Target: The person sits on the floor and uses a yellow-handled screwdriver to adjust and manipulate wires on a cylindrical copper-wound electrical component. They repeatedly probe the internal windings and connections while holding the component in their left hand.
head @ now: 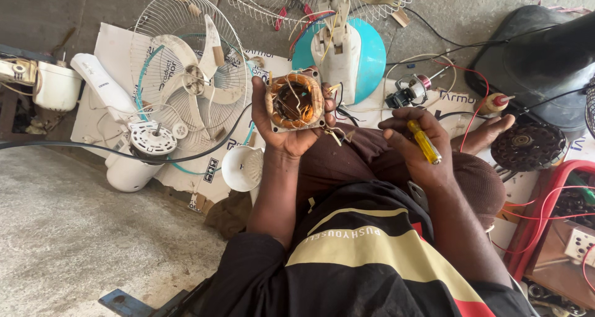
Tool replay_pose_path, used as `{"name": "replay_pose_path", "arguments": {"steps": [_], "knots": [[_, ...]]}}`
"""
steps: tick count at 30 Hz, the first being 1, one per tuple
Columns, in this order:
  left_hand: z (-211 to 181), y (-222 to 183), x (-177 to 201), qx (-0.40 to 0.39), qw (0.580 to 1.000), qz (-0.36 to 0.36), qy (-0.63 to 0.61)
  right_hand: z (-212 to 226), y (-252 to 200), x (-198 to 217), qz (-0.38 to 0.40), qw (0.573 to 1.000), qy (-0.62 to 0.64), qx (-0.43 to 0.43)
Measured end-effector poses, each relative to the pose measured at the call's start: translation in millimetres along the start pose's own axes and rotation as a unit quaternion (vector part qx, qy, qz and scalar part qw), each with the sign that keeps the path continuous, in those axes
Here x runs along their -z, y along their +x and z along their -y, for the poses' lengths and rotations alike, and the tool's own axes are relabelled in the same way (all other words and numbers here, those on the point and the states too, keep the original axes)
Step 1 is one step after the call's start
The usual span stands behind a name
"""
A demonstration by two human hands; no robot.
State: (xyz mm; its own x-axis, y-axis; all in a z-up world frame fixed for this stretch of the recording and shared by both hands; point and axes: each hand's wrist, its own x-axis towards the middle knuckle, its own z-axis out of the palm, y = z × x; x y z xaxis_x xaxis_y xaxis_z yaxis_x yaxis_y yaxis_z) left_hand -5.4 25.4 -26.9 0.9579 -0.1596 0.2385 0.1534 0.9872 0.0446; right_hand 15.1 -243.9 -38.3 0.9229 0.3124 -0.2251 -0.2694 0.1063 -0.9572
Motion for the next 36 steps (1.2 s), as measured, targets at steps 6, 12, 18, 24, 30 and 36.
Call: {"name": "replay_pose_path", "arguments": {"steps": [6,12,18,24,30,36], "knots": [[1.2,-0.9,-2.0,0.000,0.999,-0.038,0.027,5.9,2.5,-11.7,0.023,0.999,0.004,0.023],[4.8,-4.9,3.3,-0.018,0.992,-0.075,0.103,3.0,1.5,-9.8,0.022,0.998,0.021,0.063],[13.5,-0.7,8.3,-0.054,0.960,-0.161,0.224,4.4,0.8,-6.7,0.021,0.997,0.031,0.066],[20.7,5.0,7.0,-0.056,0.938,-0.179,0.291,14.7,3.1,-13.3,0.026,0.995,0.039,0.087],[27.3,10.7,13.8,-0.072,0.914,-0.189,0.352,41.1,9.4,-39.8,0.046,0.990,0.068,0.115],[28.4,10.4,17.6,-0.061,0.920,-0.186,0.340,66.3,17.6,-56.0,0.072,0.972,-0.142,0.174]]}}
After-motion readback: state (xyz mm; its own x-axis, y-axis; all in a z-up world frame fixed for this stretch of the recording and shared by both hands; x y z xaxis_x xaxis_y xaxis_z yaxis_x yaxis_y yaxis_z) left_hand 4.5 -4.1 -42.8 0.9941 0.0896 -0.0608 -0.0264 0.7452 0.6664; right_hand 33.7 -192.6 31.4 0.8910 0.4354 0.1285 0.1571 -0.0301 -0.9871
